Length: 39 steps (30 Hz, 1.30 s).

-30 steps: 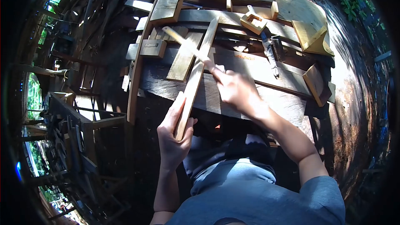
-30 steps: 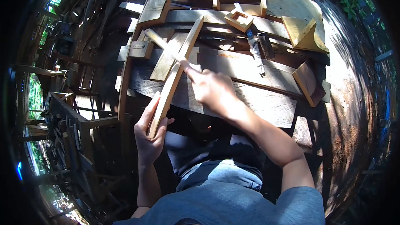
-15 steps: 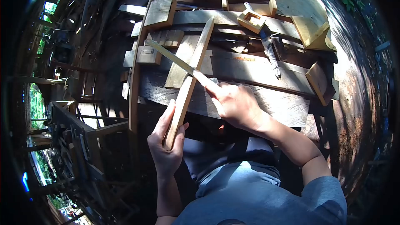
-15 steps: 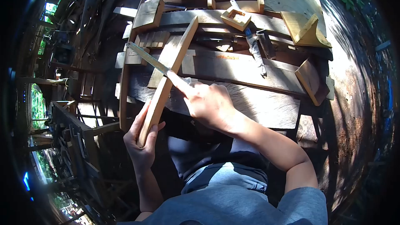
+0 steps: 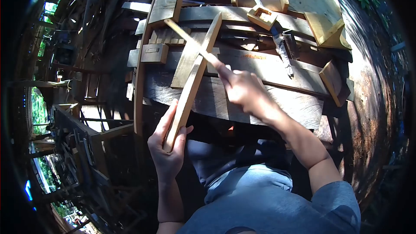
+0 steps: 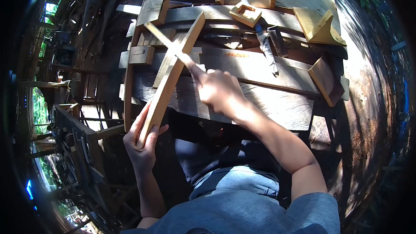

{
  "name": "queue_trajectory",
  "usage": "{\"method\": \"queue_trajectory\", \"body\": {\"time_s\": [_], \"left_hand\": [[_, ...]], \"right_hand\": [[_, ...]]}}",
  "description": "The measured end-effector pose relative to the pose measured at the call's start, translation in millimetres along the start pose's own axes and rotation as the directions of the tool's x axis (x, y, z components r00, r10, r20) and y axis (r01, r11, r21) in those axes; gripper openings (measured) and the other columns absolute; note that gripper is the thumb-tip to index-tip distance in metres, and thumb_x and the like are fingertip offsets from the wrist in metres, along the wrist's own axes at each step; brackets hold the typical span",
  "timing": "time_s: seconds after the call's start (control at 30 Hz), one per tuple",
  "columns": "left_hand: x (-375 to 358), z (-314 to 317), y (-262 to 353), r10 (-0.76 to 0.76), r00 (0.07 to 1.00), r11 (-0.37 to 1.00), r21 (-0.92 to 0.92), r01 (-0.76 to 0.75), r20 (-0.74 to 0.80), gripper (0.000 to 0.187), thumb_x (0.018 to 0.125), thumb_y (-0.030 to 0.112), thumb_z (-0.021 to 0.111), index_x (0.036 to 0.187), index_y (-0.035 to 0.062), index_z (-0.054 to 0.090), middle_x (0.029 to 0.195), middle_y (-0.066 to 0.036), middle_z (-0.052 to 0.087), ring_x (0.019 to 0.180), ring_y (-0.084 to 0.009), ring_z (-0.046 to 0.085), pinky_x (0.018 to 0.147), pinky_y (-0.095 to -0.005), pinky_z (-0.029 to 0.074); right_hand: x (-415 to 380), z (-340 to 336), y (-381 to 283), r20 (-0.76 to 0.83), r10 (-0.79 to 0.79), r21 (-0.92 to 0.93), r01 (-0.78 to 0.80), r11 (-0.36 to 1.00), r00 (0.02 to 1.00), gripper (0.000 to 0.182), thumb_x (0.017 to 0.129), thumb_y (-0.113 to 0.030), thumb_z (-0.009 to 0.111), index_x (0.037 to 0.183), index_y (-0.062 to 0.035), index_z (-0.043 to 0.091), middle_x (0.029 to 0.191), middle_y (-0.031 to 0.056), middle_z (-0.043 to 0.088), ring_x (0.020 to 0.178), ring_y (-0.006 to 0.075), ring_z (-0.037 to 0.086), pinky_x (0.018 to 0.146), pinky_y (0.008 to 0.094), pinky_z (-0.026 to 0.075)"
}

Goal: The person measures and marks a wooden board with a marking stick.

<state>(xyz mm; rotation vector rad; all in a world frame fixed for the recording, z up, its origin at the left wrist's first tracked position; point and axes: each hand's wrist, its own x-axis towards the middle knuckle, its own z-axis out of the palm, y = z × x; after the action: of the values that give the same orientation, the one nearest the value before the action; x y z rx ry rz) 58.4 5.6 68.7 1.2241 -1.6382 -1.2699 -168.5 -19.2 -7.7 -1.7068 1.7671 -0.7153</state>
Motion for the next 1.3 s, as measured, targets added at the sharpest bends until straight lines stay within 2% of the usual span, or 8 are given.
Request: {"method": "queue_trajectory", "body": {"time_s": [0.13, 0.43, 0.57, 0.67, 1.13, 1.17, 1.2, 1.3], "left_hand": [[-2, 2, -1, 0.036, 0.999, 0.999, 0.033, -0.037, 0.013, 0.056, 0.082, -0.019, 0.048, 0.137, -0.0046, 0.050, 0.140, -0.019, 0.051, 0.121, -0.0239, 0.058, 0.092, -0.0338, 0.058], [-1, 2, -2, 0.036, 0.999, 0.997, 0.071, -0.036, 0.003, 0.048, 0.089, -0.012, 0.050, 0.137, -0.0082, 0.048, 0.138, -0.020, 0.053, 0.120, -0.0248, 0.058, 0.091, -0.0362, 0.058], [-1, 4, 2, 0.054, 0.999, 0.995, 0.080, -0.053, -0.007, 0.048, 0.088, -0.012, 0.050, 0.136, -0.0079, 0.049, 0.137, -0.020, 0.054, 0.119, -0.0246, 0.059, 0.092, -0.0360, 0.058], [4, -1, 3, 0.034, 0.999, 0.997, 0.066, -0.033, -0.011, 0.049, 0.087, -0.013, 0.050, 0.136, -0.0073, 0.050, 0.136, -0.019, 0.055, 0.118, -0.0246, 0.060, 0.092, -0.0363, 0.058], [6, -7, 0, 0.013, 1.000, 1.000, 0.021, -0.013, 0.002, 0.050, 0.086, -0.016, 0.052, 0.135, -0.0041, 0.053, 0.137, -0.018, 0.054, 0.119, -0.0245, 0.059, 0.093, -0.0349, 0.057], [4, -4, 1, 0.022, 1.000, 0.999, 0.032, -0.022, -0.006, 0.050, 0.086, -0.016, 0.052, 0.135, -0.0042, 0.053, 0.137, -0.018, 0.054, 0.119, -0.0247, 0.059, 0.093, -0.0349, 0.057], [2, -3, 2, 0.024, 1.000, 0.999, 0.045, -0.024, -0.008, 0.050, 0.086, -0.015, 0.052, 0.135, -0.0042, 0.053, 0.136, -0.018, 0.054, 0.119, -0.0248, 0.059, 0.093, -0.0349, 0.058], [1, 2, 1, 0.020, 1.000, 0.998, 0.055, -0.019, -0.012, 0.049, 0.087, -0.015, 0.051, 0.135, -0.0048, 0.052, 0.136, -0.019, 0.055, 0.118, -0.0247, 0.059, 0.092, -0.0350, 0.058]], "right_hand": [[81, 1, 48, -0.242, 0.031, -0.084, -0.052, 0.995, 0.970, 0.048, 0.101, -0.023, 0.042, 0.148, -0.0141, 0.039, 0.062, 0.0212, 0.064, 0.059, 0.0344, 0.068, 0.056, 0.0491, 0.054], [5, -5, 3, -0.008, 0.069, 0.060, -0.068, 0.996, 0.998, 0.045, 0.098, -0.020, 0.050, 0.143, -0.0221, 0.047, 0.068, 0.0230, 0.063, 0.060, 0.0372, 0.065, 0.059, 0.0467, 0.051], [57, -12, 27, -0.196, 0.117, 0.101, -0.098, 0.990, 0.974, 0.046, 0.101, -0.023, 0.047, 0.147, -0.0231, 0.042, 0.065, 0.0257, 0.060, 0.061, 0.0378, 0.064, 0.057, 0.0478, 0.047], [43, -22, 11, -0.081, 0.138, 0.087, -0.131, 0.988, 0.987, 0.047, 0.100, -0.021, 0.045, 0.147, -0.0196, 0.042, 0.081, 0.0239, 0.067, 0.074, 0.0382, 0.068, 0.068, 0.0496, 0.053], [23, -13, 0, -0.029, 0.192, 0.091, -0.189, 0.978, 0.981, 0.047, 0.099, -0.020, 0.049, 0.146, -0.0181, 0.043, 0.072, 0.0268, 0.063, 0.070, 0.0387, 0.068, 0.063, 0.0482, 0.051], [2, 7, 9, -0.145, 0.029, 0.163, -0.005, 0.987, 0.989, 0.045, 0.100, -0.021, 0.049, 0.144, -0.0176, 0.044, 0.074, 0.0263, 0.064, 0.072, 0.0394, 0.068, 0.065, 0.0495, 0.051], [-15, -11, -13, 0.033, 0.137, 0.061, -0.139, 0.988, 0.990, 0.043, 0.100, -0.019, 0.049, 0.142, -0.0164, 0.047, 0.078, 0.0246, 0.066, 0.075, 0.0401, 0.067, 0.069, 0.0501, 0.051], [-3, 0, 12, -0.126, 0.049, 0.158, -0.029, 0.987, 0.991, 0.042, 0.101, -0.019, 0.047, 0.143, -0.0152, 0.047, 0.073, 0.0250, 0.064, 0.069, 0.0396, 0.067, 0.062, 0.0479, 0.049]]}}
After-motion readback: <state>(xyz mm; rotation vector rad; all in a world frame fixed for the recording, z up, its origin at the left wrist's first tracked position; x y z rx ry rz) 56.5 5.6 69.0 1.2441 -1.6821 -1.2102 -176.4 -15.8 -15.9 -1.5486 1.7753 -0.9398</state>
